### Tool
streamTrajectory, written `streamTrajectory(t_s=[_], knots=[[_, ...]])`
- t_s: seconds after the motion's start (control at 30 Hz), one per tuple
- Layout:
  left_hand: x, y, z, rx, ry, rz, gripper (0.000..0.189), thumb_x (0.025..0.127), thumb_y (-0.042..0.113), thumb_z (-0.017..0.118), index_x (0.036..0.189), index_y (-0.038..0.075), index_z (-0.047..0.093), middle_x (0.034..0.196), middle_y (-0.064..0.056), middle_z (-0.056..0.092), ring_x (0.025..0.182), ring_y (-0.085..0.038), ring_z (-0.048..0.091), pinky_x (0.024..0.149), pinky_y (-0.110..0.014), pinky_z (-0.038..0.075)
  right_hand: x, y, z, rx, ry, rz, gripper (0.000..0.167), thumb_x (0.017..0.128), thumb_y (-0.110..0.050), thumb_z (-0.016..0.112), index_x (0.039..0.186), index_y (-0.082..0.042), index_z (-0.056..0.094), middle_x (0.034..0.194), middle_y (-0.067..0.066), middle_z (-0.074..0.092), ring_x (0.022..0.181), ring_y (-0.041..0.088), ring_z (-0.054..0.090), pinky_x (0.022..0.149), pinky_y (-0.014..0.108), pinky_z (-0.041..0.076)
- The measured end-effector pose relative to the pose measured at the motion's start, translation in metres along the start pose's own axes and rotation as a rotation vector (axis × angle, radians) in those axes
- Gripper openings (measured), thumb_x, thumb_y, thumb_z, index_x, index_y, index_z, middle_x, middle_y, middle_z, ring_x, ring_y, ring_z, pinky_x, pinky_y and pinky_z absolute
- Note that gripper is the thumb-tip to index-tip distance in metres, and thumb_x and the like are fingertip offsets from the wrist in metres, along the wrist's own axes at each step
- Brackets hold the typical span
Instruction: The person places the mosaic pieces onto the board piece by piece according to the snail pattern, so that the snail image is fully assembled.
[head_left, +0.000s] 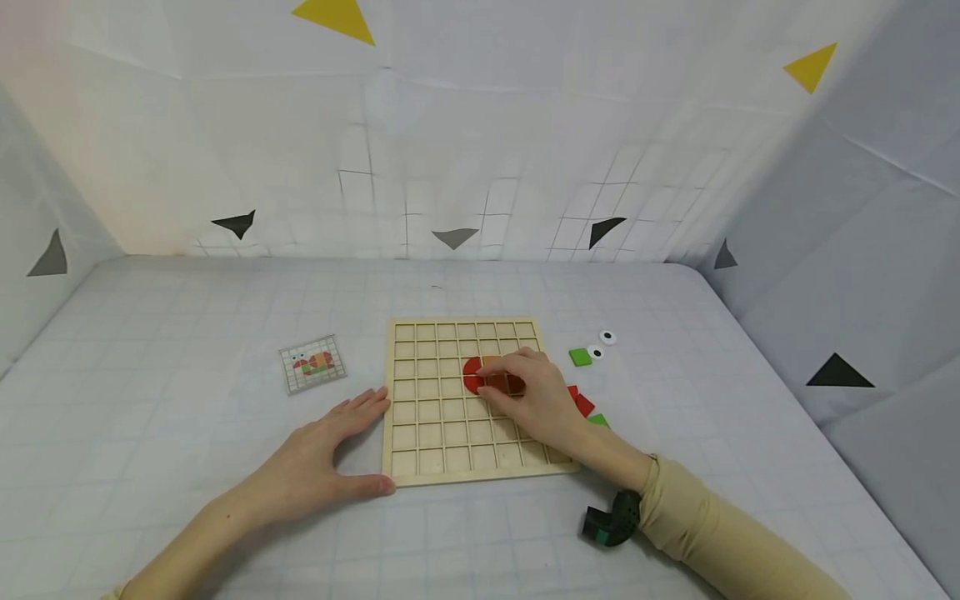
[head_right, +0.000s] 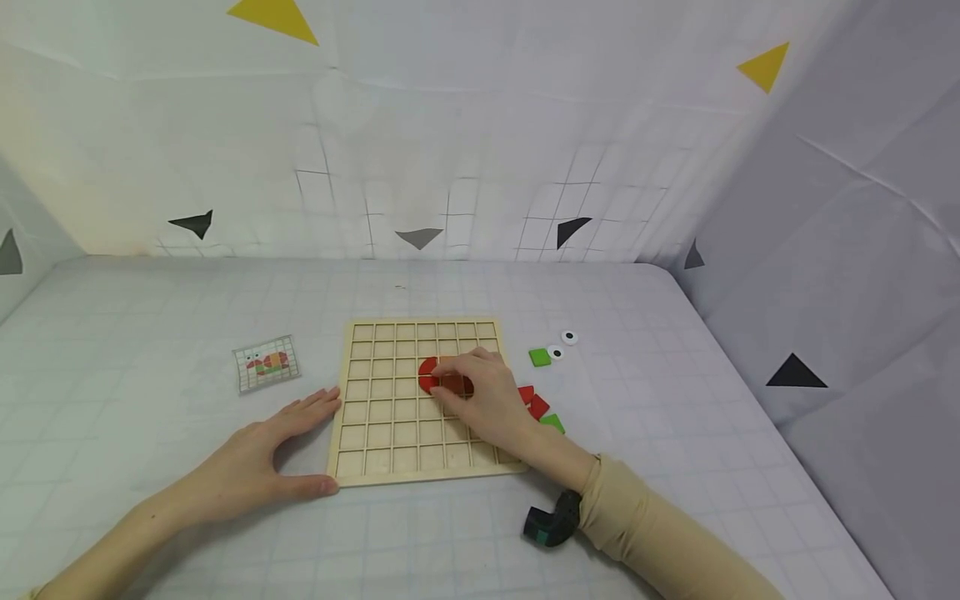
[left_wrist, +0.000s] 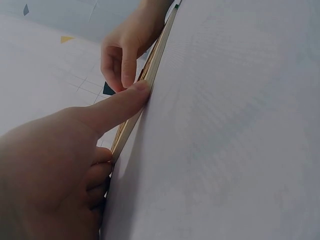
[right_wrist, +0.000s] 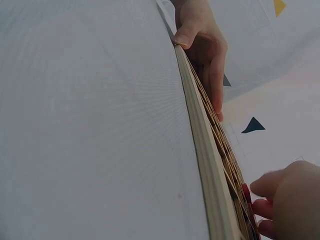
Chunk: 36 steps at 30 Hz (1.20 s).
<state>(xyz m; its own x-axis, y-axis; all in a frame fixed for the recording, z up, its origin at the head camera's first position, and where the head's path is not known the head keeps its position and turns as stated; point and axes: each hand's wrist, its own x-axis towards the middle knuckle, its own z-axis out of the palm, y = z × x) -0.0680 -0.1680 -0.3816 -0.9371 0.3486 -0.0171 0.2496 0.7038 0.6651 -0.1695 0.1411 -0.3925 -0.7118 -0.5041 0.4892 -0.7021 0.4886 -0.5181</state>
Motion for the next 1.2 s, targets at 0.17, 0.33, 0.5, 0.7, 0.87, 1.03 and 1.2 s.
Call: streamTrajectory(t_s=[0.17, 0.33, 0.5, 0.7, 0.87, 1.03, 1.2], knots=[[0.001, 0.0, 0.0, 0.002, 0.0, -0.003, 0.096, 0.075, 0.066, 0.076, 0.154, 0.025, 0.041, 0.162, 0.009, 0.032, 0.149, -0.034, 0.031, 0.114, -0.066, 0.028, 0.001, 0.0, 0.0, -0.007, -0.008, -0.01, 0.023, 0.082, -0.009, 0.081, 0.105, -0.011, 0.076, 0.1, -0.003, 0.076, 0.094, 0.014, 0.063, 0.087, 0.035, 0.047], [0.001, -0.001, 0.0, 0.004, -0.004, -0.014, 0.098, 0.074, 0.064, 0.078, 0.154, 0.026, 0.04, 0.162, 0.011, 0.031, 0.149, -0.032, 0.03, 0.115, -0.065, 0.027, 0.0, 0.0, 0.001, -0.011, -0.008, -0.001, 0.023, 0.082, -0.008, 0.081, 0.105, -0.011, 0.076, 0.1, -0.003, 0.076, 0.094, 0.015, 0.063, 0.089, 0.037, 0.046], [0.0, -0.001, 0.0, 0.014, 0.0, -0.004, 0.097, 0.074, 0.066, 0.077, 0.154, 0.025, 0.04, 0.162, 0.009, 0.032, 0.149, -0.035, 0.031, 0.114, -0.066, 0.028, 0.0, 0.0, 0.002, -0.01, 0.002, -0.002, 0.022, 0.082, -0.007, 0.081, 0.103, -0.01, 0.076, 0.098, -0.002, 0.076, 0.091, 0.017, 0.061, 0.085, 0.035, 0.045], [0.001, -0.001, 0.0, -0.002, 0.003, 0.007, 0.097, 0.074, 0.066, 0.076, 0.154, 0.024, 0.041, 0.162, 0.009, 0.032, 0.149, -0.033, 0.03, 0.115, -0.064, 0.028, 0.002, 0.003, -0.013, 0.003, 0.013, -0.03, 0.024, 0.082, -0.005, 0.08, 0.105, -0.008, 0.075, 0.102, 0.002, 0.076, 0.095, 0.019, 0.064, 0.086, 0.036, 0.044], [0.002, -0.001, 0.002, 0.004, 0.005, 0.003, 0.098, 0.074, 0.067, 0.075, 0.154, 0.025, 0.04, 0.162, 0.008, 0.032, 0.149, -0.033, 0.03, 0.115, -0.064, 0.028, -0.007, 0.017, -0.04, 0.021, -0.005, 0.029, 0.024, 0.085, -0.003, 0.077, 0.108, -0.009, 0.074, 0.105, 0.002, 0.075, 0.099, 0.019, 0.063, 0.087, 0.04, 0.049], [0.001, 0.0, 0.0, 0.007, -0.001, 0.0, 0.097, 0.075, 0.067, 0.075, 0.154, 0.024, 0.04, 0.162, 0.007, 0.033, 0.149, -0.033, 0.03, 0.115, -0.065, 0.028, -0.026, 0.033, -0.067, -0.008, 0.001, 0.17, 0.025, 0.088, -0.007, 0.075, 0.11, -0.016, 0.074, 0.107, -0.004, 0.073, 0.103, 0.013, 0.062, 0.088, 0.041, 0.05], [0.001, 0.0, 0.0, 0.005, -0.006, 0.001, 0.097, 0.075, 0.066, 0.076, 0.154, 0.023, 0.04, 0.162, 0.007, 0.033, 0.149, -0.034, 0.03, 0.115, -0.065, 0.028, -0.042, 0.046, -0.083, -0.042, -0.006, 0.259, 0.024, 0.088, -0.009, 0.076, 0.11, -0.018, 0.074, 0.108, -0.005, 0.072, 0.105, 0.011, 0.062, 0.091, 0.035, 0.05]])
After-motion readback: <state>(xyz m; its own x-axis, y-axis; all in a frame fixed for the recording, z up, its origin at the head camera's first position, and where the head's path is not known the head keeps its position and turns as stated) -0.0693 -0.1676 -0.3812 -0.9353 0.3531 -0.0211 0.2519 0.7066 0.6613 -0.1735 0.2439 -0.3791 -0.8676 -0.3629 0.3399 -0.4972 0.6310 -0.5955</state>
